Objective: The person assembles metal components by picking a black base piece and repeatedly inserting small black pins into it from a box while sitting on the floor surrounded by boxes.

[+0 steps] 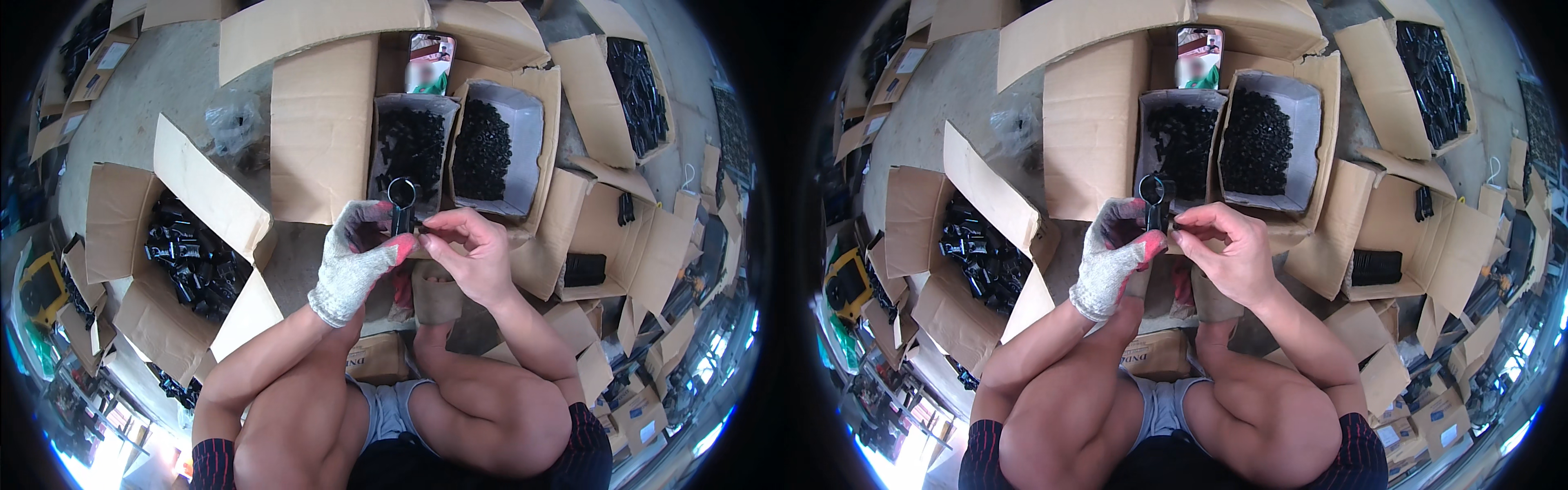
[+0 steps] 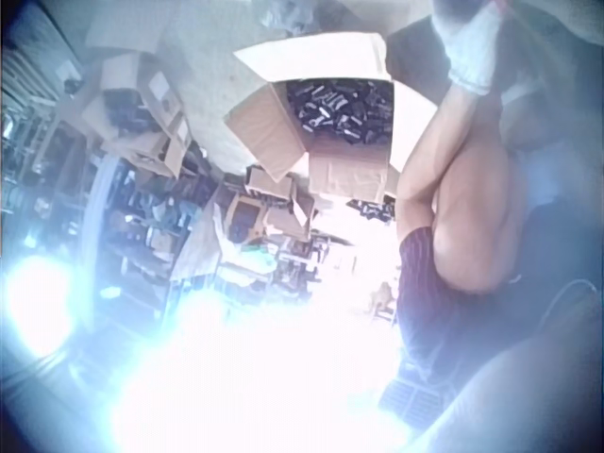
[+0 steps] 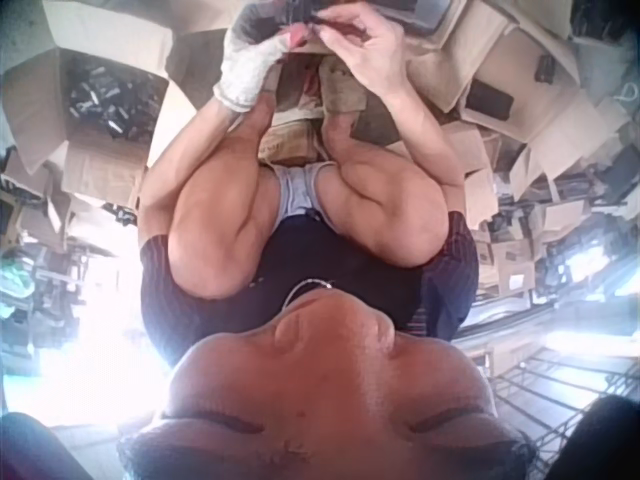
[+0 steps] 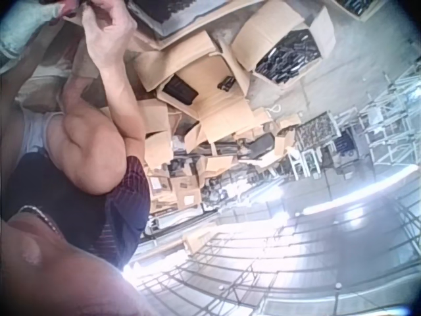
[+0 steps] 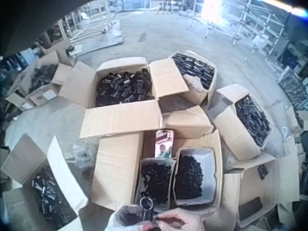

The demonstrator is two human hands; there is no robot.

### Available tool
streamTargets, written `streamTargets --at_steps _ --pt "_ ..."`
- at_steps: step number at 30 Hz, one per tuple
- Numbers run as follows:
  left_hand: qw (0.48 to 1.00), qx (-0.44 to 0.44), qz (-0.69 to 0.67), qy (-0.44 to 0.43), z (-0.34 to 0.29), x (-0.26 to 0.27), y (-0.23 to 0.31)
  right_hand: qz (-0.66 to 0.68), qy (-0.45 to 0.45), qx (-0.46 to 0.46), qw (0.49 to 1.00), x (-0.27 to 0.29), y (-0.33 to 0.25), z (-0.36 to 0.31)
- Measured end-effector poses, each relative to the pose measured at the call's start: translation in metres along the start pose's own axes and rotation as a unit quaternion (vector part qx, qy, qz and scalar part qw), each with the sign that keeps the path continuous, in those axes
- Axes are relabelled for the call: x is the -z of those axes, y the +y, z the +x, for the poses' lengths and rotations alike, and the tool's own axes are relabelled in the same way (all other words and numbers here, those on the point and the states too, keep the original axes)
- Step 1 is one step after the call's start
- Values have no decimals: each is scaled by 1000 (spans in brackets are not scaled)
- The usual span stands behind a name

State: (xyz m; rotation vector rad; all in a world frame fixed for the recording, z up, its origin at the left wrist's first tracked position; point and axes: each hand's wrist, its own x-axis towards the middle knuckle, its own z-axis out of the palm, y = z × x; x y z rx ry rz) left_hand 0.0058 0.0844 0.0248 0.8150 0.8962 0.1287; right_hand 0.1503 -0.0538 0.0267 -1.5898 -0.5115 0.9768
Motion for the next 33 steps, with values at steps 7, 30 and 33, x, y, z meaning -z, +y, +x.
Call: streamTargets --at_steps 7,30,33 --pt "1000 -3 20 -1 -2 -4 1 -150 44 102 983 -2 -1 5" --pt "999 4 33 5 0 -8 0 -248 14 167 954 5 -15 10" --pt "999 1 34 6 0 -8 -1 -231 29 178 956 1 -11 8"
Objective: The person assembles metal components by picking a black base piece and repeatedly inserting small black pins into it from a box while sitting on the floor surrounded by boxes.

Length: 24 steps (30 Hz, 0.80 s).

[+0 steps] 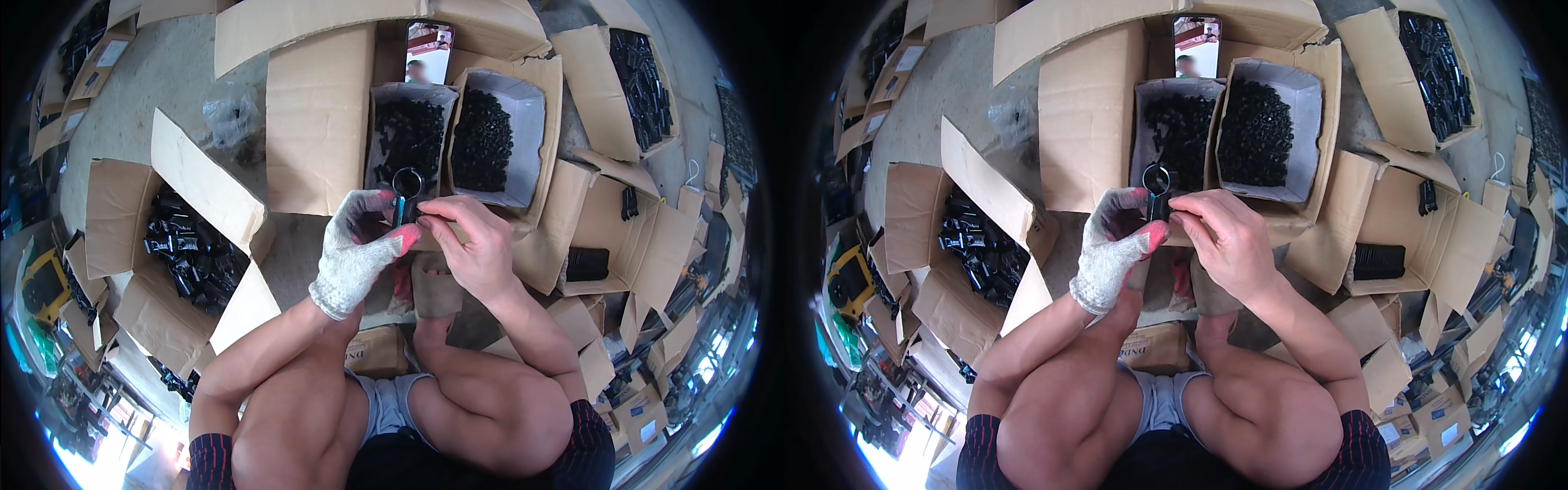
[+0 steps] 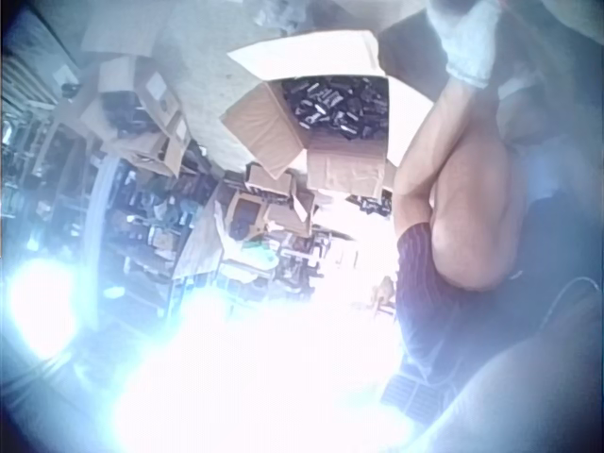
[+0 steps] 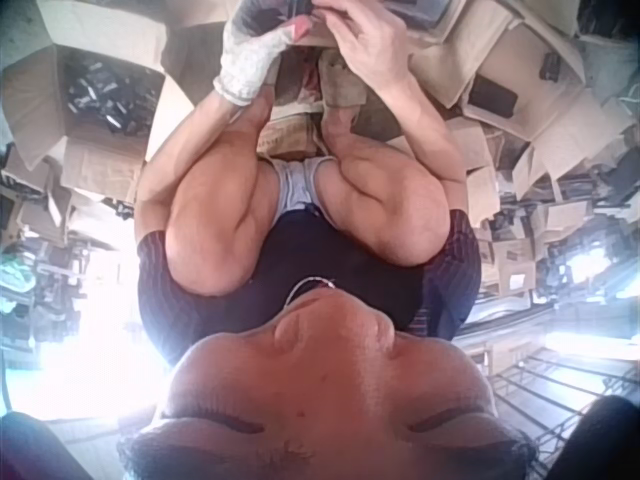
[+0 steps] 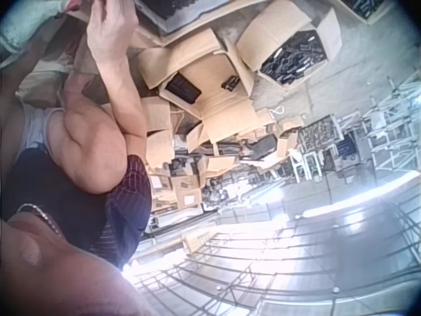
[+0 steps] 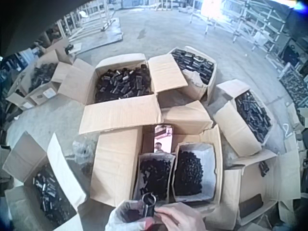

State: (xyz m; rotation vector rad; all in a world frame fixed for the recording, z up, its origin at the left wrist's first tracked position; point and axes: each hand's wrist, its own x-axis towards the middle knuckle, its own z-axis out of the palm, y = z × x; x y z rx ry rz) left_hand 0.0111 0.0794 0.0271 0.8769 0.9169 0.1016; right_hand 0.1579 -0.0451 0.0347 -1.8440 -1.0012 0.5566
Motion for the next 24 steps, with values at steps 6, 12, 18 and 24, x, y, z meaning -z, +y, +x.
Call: streamTargets --at_steps 6,12,18,24 --pt "1000 4 13 3 0 -1 1 13 32 12 999 -3 4 -6" --pt "999 -4 29 16 0 -3 2 14 57 7 998 -9 4 -6" --pt "1000 -6 21 22 2 -2 -1 15 68 -7 998 -15 2 -8" --pt "1000 -8 18 11 3 -3 -3 -49 63 61 995 -12 4 -9"
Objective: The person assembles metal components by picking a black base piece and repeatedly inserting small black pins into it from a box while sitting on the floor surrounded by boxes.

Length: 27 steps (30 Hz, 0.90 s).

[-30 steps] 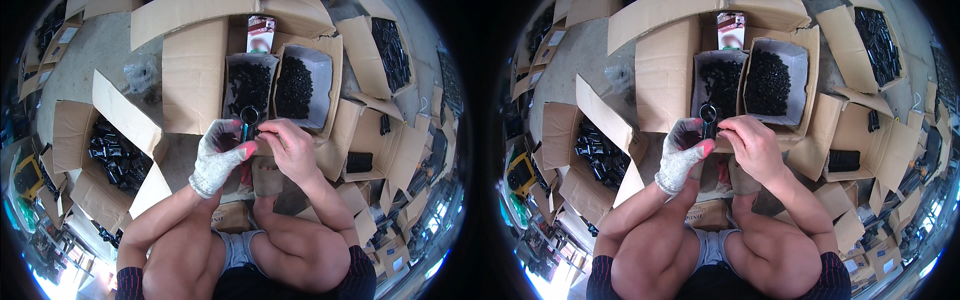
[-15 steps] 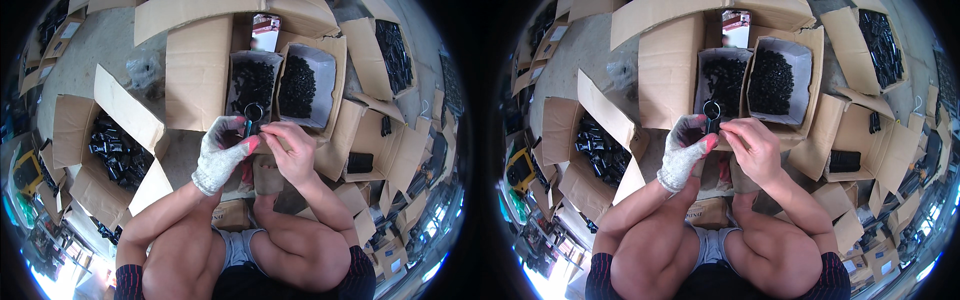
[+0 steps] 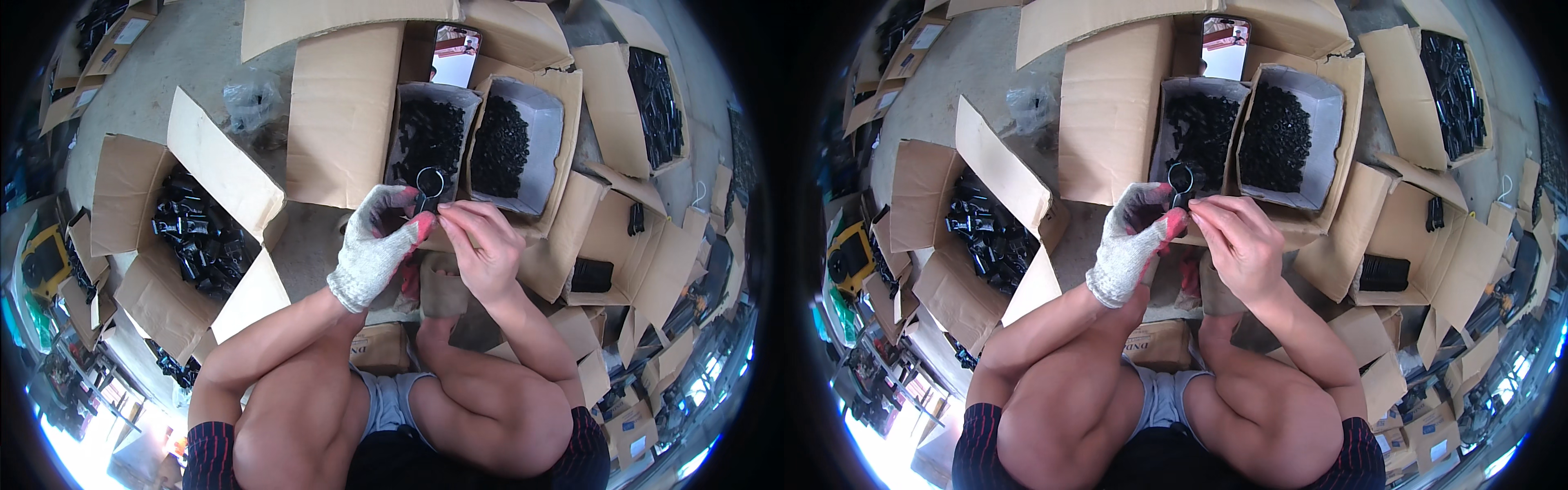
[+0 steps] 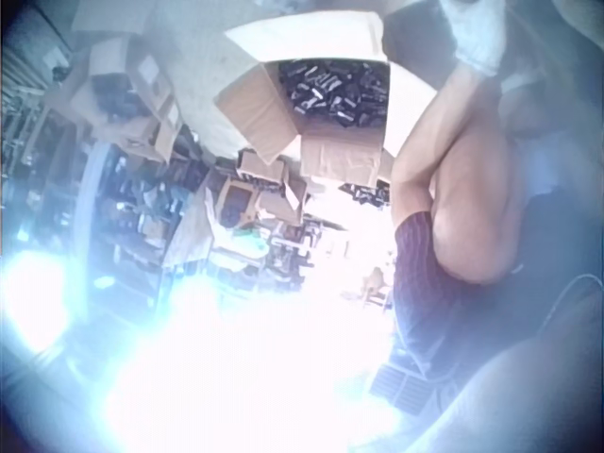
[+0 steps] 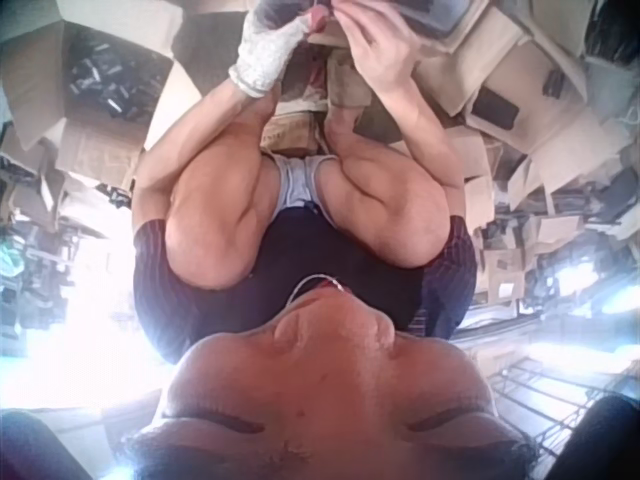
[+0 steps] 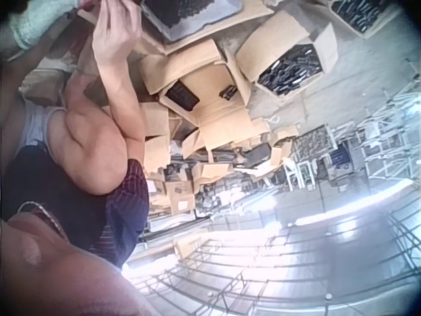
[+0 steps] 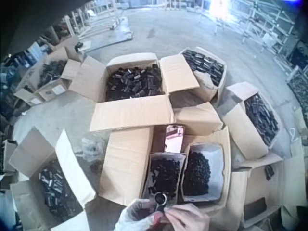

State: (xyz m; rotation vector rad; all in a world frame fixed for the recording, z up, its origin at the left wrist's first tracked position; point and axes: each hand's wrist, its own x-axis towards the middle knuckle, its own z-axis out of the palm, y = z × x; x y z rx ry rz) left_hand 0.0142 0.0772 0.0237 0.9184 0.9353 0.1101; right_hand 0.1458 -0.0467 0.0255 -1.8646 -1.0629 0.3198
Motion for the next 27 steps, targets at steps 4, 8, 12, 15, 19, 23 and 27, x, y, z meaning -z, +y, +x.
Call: streamTargets --at_steps 4,8,12,15,19,23,27 --pt "1000 3 -8 -1 0 0 -2 -13 3 15 1000 -1 0 1" --pt "1000 2 -10 0 0 -1 -1 2 13 -32 999 -4 1 -4" --pt "1000 -16 -10 -7 0 2 -7 51 33 -81 995 -9 -1 -5" --pt "998 -52 18 -6 -1 -3 -5 70 48 -137 987 -13 0 -11" --pt "994 -80 65 -38 -3 -4 -2 38 72 -144 986 -16 3 -13" --pt "996 -52 52 -57 -1 -6 5 24 81 -150 985 -17 -2 -7" --pt "998 -27 37 -53 -1 -8 5 -120 29 -39 992 -13 6 -2"
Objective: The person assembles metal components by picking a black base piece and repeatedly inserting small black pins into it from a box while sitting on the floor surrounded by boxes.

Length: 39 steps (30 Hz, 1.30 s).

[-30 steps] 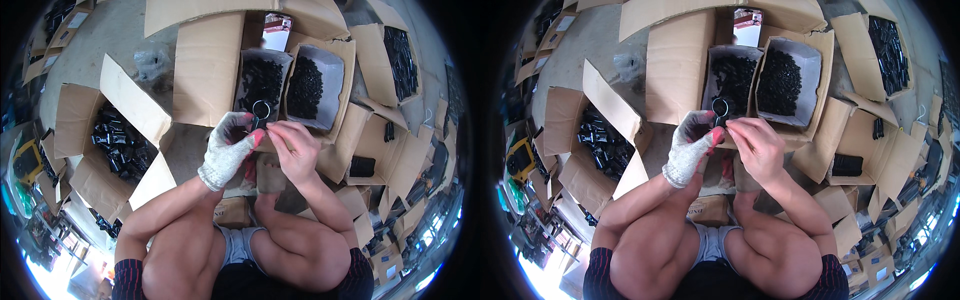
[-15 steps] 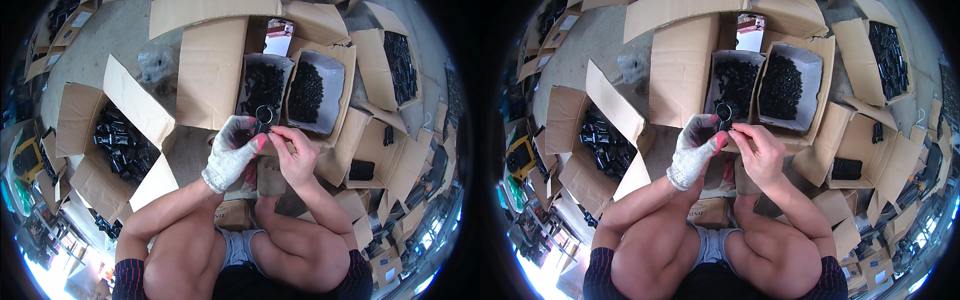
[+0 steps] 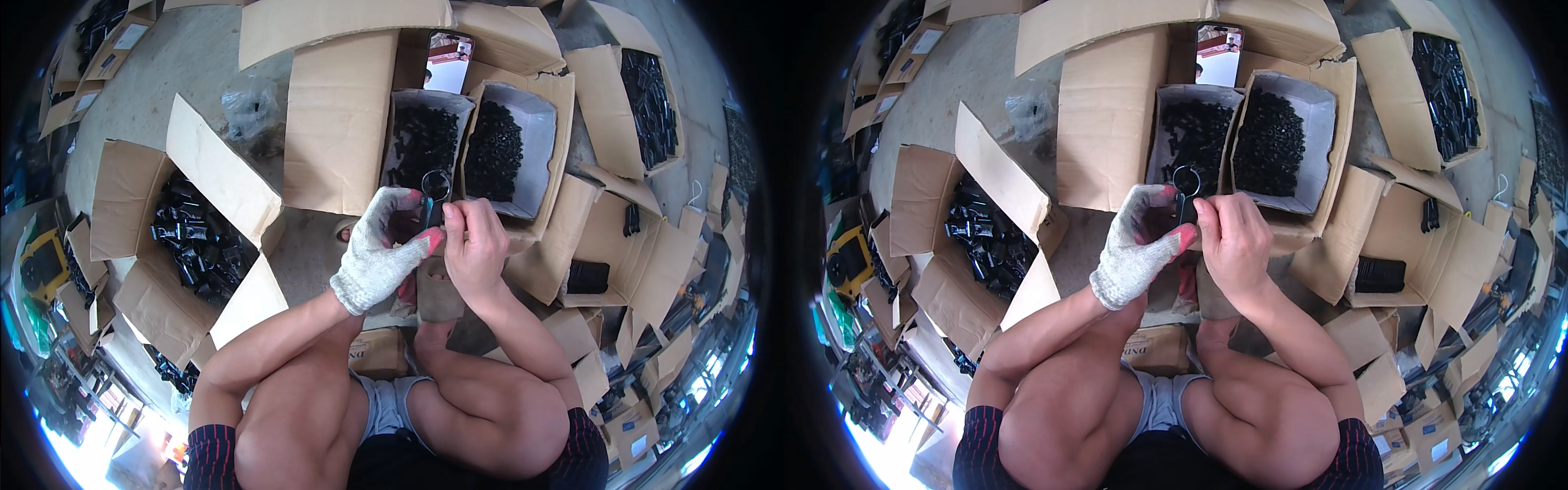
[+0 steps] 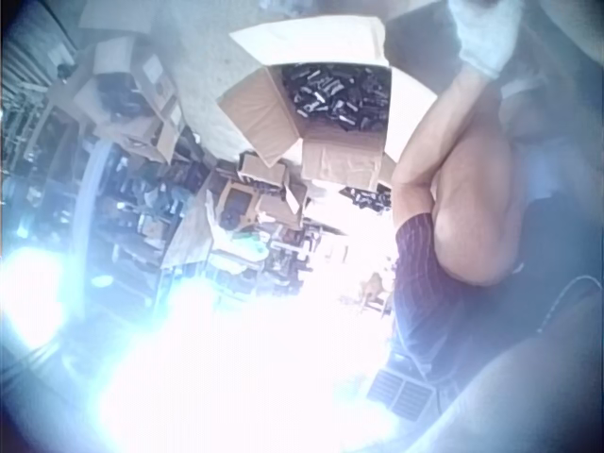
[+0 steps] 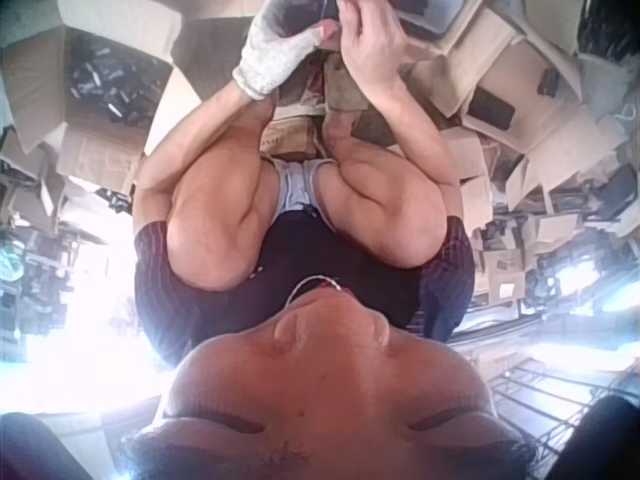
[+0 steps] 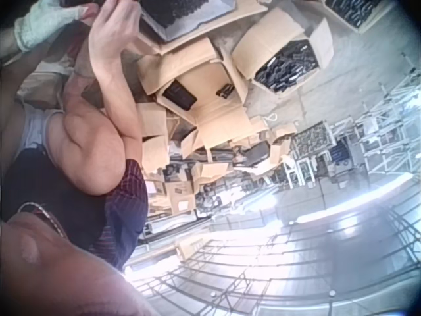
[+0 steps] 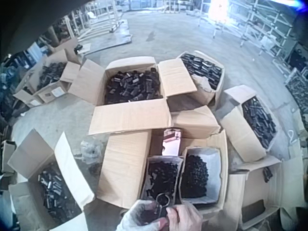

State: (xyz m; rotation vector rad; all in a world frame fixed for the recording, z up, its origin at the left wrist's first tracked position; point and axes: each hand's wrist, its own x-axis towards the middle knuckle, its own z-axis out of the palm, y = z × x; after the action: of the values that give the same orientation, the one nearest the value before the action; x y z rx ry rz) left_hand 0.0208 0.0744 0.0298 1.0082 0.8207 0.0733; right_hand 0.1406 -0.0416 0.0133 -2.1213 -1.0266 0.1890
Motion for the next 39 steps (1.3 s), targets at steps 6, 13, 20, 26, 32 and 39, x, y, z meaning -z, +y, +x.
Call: streamTargets --at_steps 6,13,20,26,32,39 --pt "1000 3 -13 8 2 4 -7 8 -73 -1 997 9 4 -1" --pt "997 -61 45 19 3 -4 -11 -20 -82 63 994 16 9 -6" --pt "1000 23 -7 -15 4 -4 -20 17 -99 15 995 24 11 -7" --pt "1000 27 8 -12 3 -17 -13 -17 -79 52 995 19 17 -26" --pt "998 29 36 -48 5 -19 -18 8 -84 8 996 30 22 -37" --pt "997 41 47 -41 6 -30 -13 -26 -61 20 998 28 33 -42"
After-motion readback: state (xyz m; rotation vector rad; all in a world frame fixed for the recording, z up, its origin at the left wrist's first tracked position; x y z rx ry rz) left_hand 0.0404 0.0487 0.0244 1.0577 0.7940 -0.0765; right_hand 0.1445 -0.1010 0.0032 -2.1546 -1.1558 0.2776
